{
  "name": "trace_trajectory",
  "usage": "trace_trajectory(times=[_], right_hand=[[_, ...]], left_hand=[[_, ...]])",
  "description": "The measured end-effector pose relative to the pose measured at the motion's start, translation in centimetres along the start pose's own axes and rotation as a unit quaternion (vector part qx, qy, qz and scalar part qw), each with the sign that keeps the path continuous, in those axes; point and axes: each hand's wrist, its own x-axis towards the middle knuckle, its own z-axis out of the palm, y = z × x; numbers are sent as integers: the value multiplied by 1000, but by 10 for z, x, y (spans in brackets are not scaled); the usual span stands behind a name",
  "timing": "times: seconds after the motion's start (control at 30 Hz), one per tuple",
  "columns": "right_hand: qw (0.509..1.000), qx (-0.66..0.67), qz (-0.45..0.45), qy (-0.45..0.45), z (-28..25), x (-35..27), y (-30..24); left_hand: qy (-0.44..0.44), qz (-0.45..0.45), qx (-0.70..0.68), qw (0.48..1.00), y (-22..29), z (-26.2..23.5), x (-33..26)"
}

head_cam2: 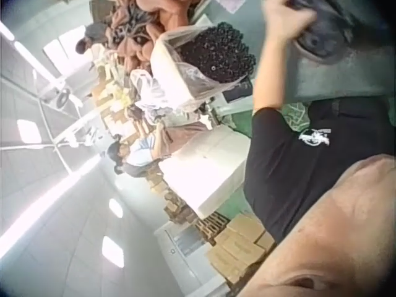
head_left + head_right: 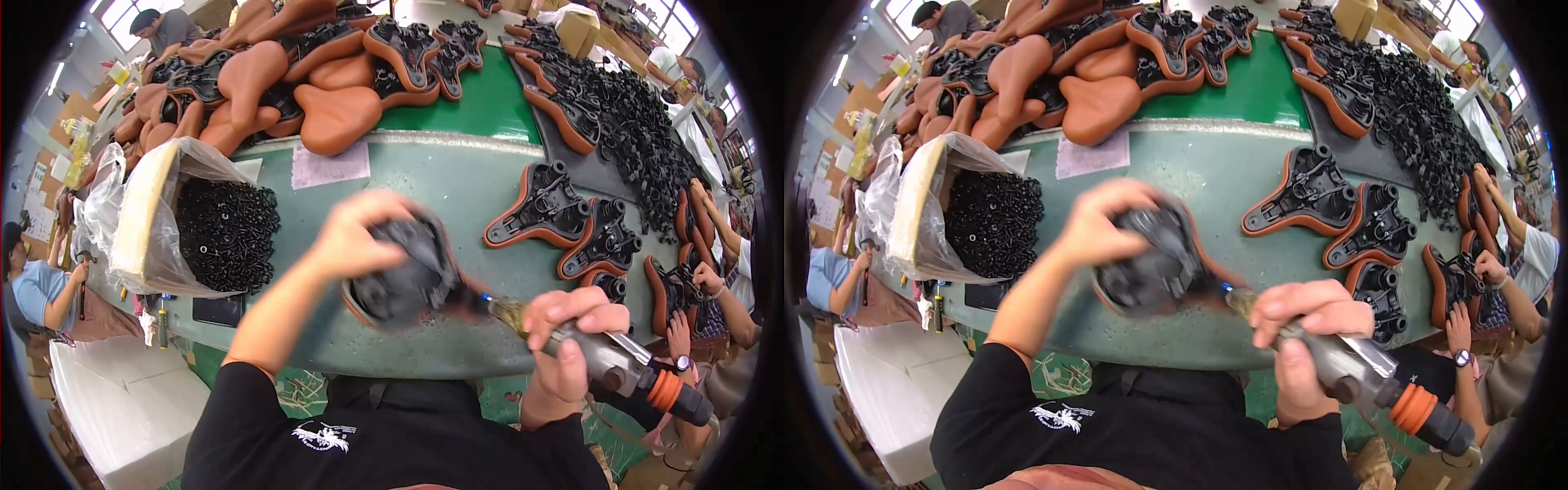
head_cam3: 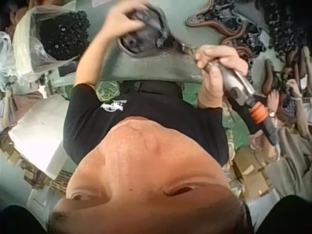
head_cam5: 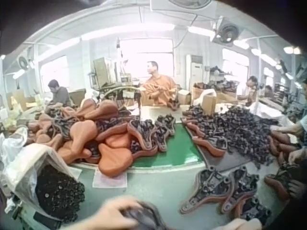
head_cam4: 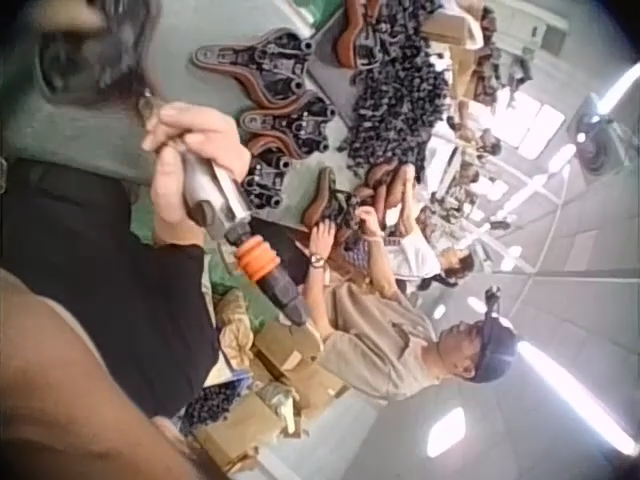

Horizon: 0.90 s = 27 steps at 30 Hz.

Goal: Assembling bicycle seats by attaching metal mounting brackets to the underside of saddles using a pneumatic screwdriver.

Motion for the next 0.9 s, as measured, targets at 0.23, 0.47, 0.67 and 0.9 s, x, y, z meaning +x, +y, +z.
trace_trajectory(times=[0.23, 0.47, 0.67, 0.9], right_hand=[[990, 5, 84, 115, -23, -2, 30], [933, -63, 251, 249, -56, 2, 89], [903, -77, 315, 282, -66, 21, 143], [897, -30, 395, 199, -39, 4, 151]], left_hand=[[547, -41, 183, 816, 13, -233, 107], [133, -127, 372, 910, -13, -135, -36], [61, -307, 515, 798, -36, -103, -173], [88, -209, 513, 828, -62, -99, -186]])
